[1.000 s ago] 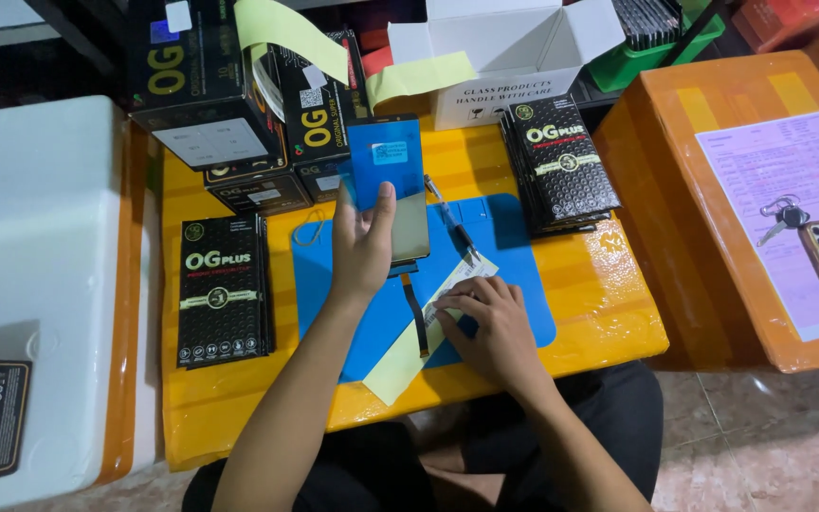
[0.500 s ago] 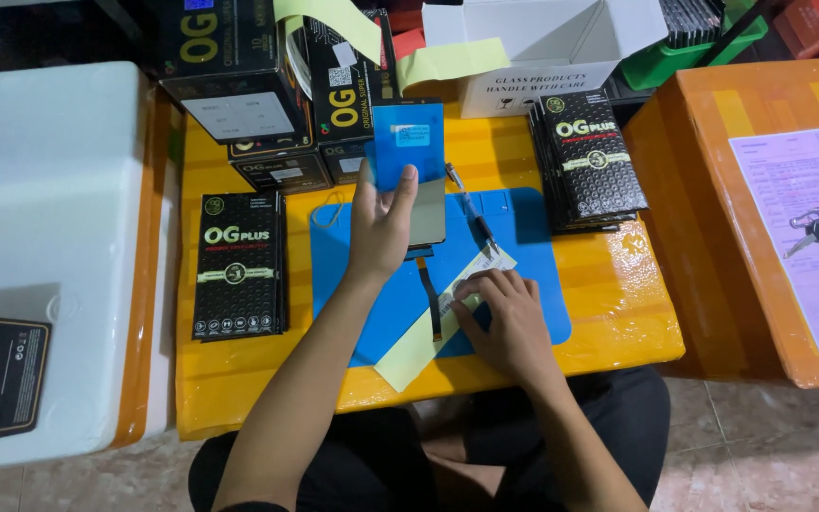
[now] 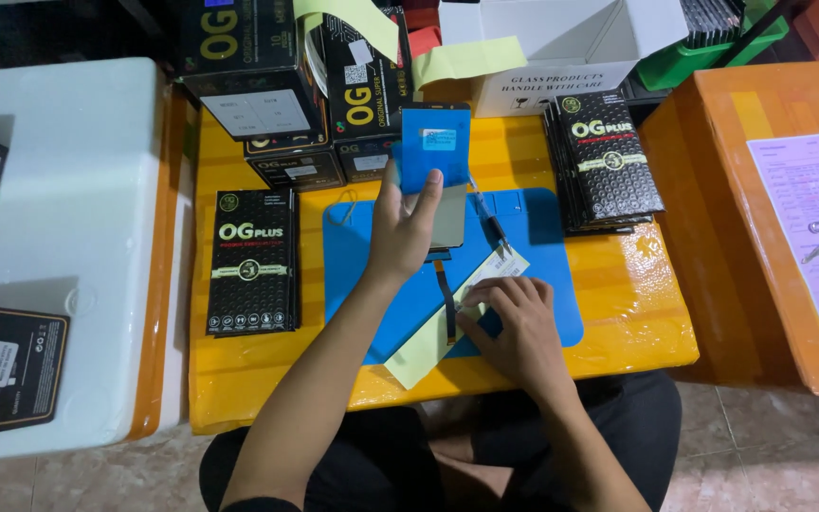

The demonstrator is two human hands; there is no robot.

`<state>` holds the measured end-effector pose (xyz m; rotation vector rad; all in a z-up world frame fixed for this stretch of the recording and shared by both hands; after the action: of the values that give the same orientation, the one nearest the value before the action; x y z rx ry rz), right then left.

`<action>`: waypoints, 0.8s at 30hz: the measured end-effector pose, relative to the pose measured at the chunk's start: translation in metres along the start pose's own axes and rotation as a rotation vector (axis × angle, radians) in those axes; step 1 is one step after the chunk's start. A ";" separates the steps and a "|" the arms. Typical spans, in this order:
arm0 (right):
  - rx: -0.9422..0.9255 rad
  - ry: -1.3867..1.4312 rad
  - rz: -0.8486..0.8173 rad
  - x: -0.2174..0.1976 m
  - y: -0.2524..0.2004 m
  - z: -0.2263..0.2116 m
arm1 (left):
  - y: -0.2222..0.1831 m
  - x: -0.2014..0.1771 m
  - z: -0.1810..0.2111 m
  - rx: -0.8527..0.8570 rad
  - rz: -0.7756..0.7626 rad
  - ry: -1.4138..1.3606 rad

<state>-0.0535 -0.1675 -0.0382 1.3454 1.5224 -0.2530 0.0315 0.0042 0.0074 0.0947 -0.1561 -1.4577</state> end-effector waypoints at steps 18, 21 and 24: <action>-0.030 0.480 -0.343 -0.103 0.102 0.000 | 0.003 0.003 0.003 -0.032 -0.017 0.013; -0.151 0.447 -0.333 -0.115 0.145 -0.006 | 0.007 0.000 -0.017 -0.029 0.000 -0.005; 0.098 0.659 -0.354 -0.094 0.169 0.005 | 0.006 -0.004 -0.018 -0.021 0.053 -0.055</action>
<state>0.0721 -0.1686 0.1092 1.2919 2.3329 -0.1040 0.0399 0.0087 -0.0100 0.0333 -0.1873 -1.4090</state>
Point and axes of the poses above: each hand's wrist, its own y-axis towards the middle knuckle, its own x-axis out of the palm, z = x × y, the point moved 3 cm from there along y, towards the middle knuckle, and after that the axes turned 1 degree about -x, right-handed, at the moved point
